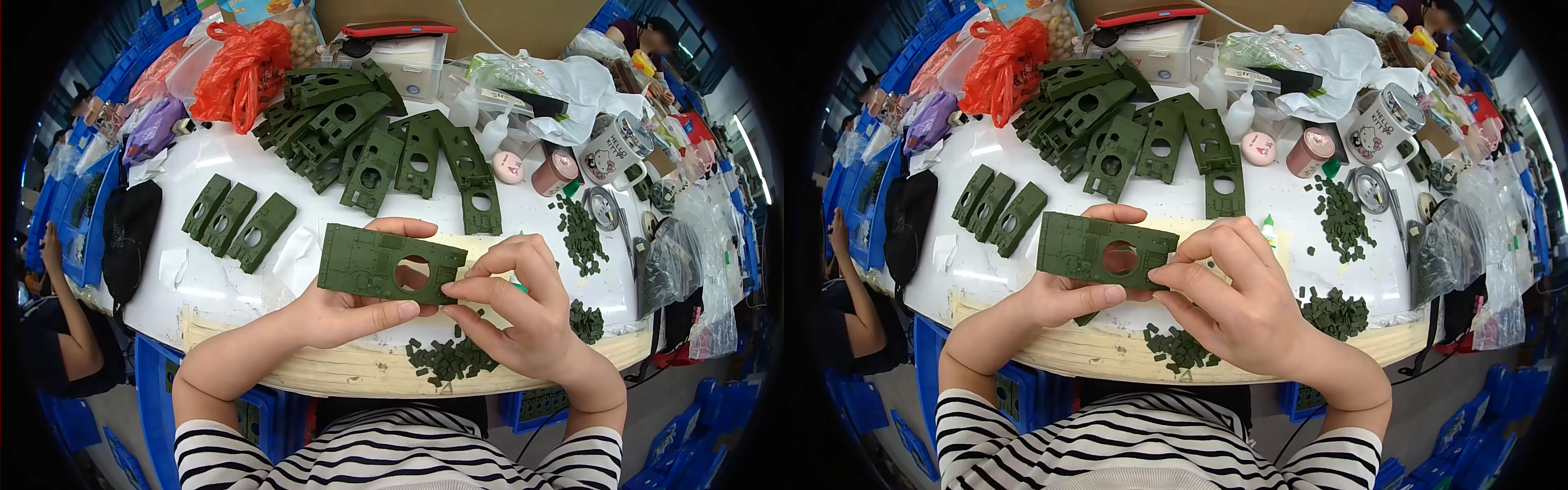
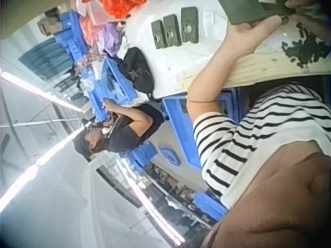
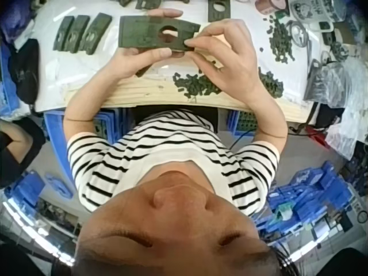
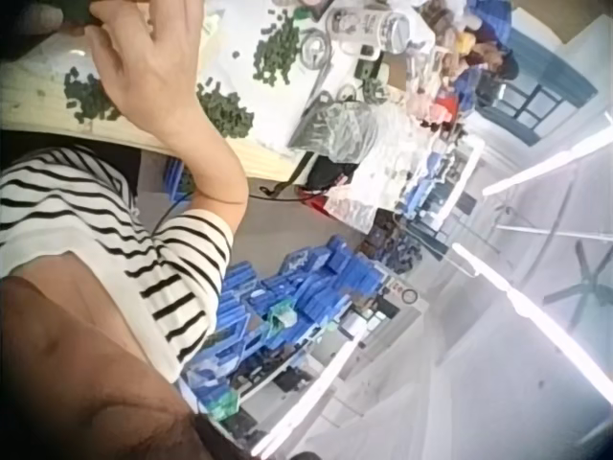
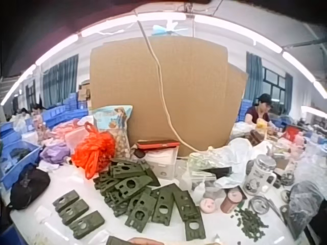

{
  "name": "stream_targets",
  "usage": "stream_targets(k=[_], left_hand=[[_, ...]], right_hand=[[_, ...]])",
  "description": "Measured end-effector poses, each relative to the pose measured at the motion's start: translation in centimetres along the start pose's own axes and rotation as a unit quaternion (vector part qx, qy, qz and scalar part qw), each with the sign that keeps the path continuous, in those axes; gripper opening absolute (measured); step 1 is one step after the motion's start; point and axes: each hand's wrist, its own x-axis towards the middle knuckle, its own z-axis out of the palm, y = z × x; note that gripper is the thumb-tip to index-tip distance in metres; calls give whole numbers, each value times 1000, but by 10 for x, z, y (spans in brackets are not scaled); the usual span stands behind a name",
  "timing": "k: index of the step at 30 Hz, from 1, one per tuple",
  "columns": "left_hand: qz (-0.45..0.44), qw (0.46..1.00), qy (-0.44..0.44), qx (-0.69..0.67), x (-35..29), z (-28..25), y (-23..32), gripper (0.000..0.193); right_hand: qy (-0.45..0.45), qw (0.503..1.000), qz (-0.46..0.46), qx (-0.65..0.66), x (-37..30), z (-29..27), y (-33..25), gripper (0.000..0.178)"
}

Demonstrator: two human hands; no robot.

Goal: Assembling plastic toy tank components by applying adhesive and attaching small green parts.

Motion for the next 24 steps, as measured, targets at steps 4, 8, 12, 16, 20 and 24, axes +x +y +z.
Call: stream_targets(k=[4, 8, 12, 16, 20, 24], left_hand=[[3, 1000, -2, -23, 0, -1, -2, 65], [5, 999, -12, -46, 0, -3, -1, 66], [11, 998, -34, -51, -2, -4, 2, 69], [29, 998, -49, -37, -1, -6, 1, 70], [30, 996, -73, -48, 0, -9, 3, 72], [30, 996, -74, -37, -2, -15, -2, 70]], right_hand=[[7, 1000, -9, -3, 0, 2, 1, 31], [37, 995, -65, -62, -1, 4, 2, 32], [43, 984, -125, -117, -6, 3, 0, 34], [49, 977, -159, -135, -8, 5, 3, 35], [55, 996, -68, -36, -3, 0, -1, 52], [25, 997, -39, -64, 0, 1, -2, 70]])
